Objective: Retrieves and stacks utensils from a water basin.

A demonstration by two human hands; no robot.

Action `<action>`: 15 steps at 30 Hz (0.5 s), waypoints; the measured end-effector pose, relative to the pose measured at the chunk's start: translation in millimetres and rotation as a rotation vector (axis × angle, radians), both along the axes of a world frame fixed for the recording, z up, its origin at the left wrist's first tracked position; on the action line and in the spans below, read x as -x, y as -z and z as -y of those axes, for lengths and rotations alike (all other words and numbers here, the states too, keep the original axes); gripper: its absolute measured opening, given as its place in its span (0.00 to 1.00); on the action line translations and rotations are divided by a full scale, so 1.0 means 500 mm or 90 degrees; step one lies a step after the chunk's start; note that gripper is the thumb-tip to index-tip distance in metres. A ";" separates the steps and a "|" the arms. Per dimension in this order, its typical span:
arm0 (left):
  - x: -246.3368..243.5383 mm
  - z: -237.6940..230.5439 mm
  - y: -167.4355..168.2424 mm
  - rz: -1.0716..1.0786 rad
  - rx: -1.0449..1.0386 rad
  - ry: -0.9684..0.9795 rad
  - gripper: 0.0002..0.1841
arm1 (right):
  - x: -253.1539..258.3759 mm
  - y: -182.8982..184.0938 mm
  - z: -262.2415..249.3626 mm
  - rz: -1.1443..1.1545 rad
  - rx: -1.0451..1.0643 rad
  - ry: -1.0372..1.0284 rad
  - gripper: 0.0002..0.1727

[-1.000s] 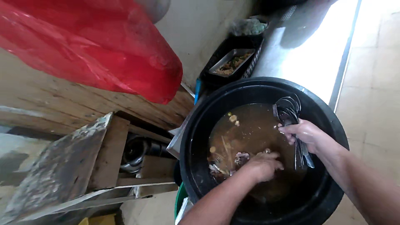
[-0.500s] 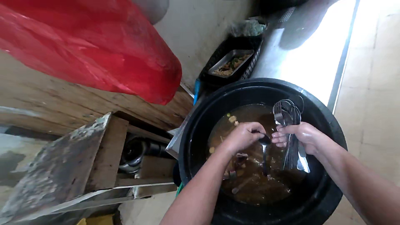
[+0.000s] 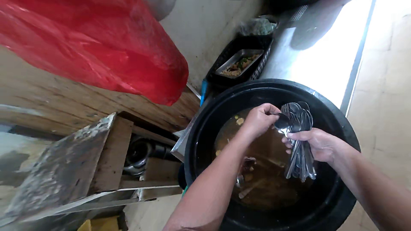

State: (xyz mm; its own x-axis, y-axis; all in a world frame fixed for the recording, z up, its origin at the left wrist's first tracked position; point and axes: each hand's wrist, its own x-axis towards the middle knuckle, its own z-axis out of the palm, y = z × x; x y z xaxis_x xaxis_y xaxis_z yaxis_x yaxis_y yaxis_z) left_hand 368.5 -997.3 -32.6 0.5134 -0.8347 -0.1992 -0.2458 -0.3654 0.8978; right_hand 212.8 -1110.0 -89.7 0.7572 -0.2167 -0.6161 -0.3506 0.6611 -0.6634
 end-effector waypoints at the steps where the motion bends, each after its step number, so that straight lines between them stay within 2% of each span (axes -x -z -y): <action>1: -0.015 -0.006 0.000 -0.060 -0.018 0.032 0.15 | -0.002 0.001 -0.001 -0.013 0.022 0.005 0.03; 3: -0.057 -0.027 0.018 -0.087 -0.094 0.081 0.27 | -0.006 0.000 -0.002 -0.044 0.065 0.033 0.04; 4: -0.083 -0.042 0.039 -0.027 -0.151 0.088 0.28 | -0.008 0.002 -0.001 -0.048 0.074 0.052 0.04; 6: -0.129 -0.075 0.094 0.178 -0.336 0.112 0.25 | -0.012 0.000 0.001 -0.057 0.080 0.097 0.01; 8: -0.152 -0.112 0.167 0.312 -0.537 0.149 0.24 | -0.014 -0.004 0.003 -0.061 0.061 0.126 0.05; 9: -0.152 -0.132 0.198 0.345 -0.593 0.148 0.24 | -0.015 -0.005 0.003 -0.057 0.047 0.136 0.07; 10: -0.149 -0.150 0.223 0.370 -0.608 0.139 0.23 | -0.017 -0.005 0.002 -0.054 0.038 0.143 0.07; 12: -0.142 -0.167 0.250 0.383 -0.547 0.113 0.19 | -0.018 -0.004 0.001 -0.050 0.045 0.149 0.08; 15: -0.145 -0.163 0.219 0.297 -0.377 0.062 0.11 | -0.020 -0.008 -0.001 -0.073 0.079 0.151 0.10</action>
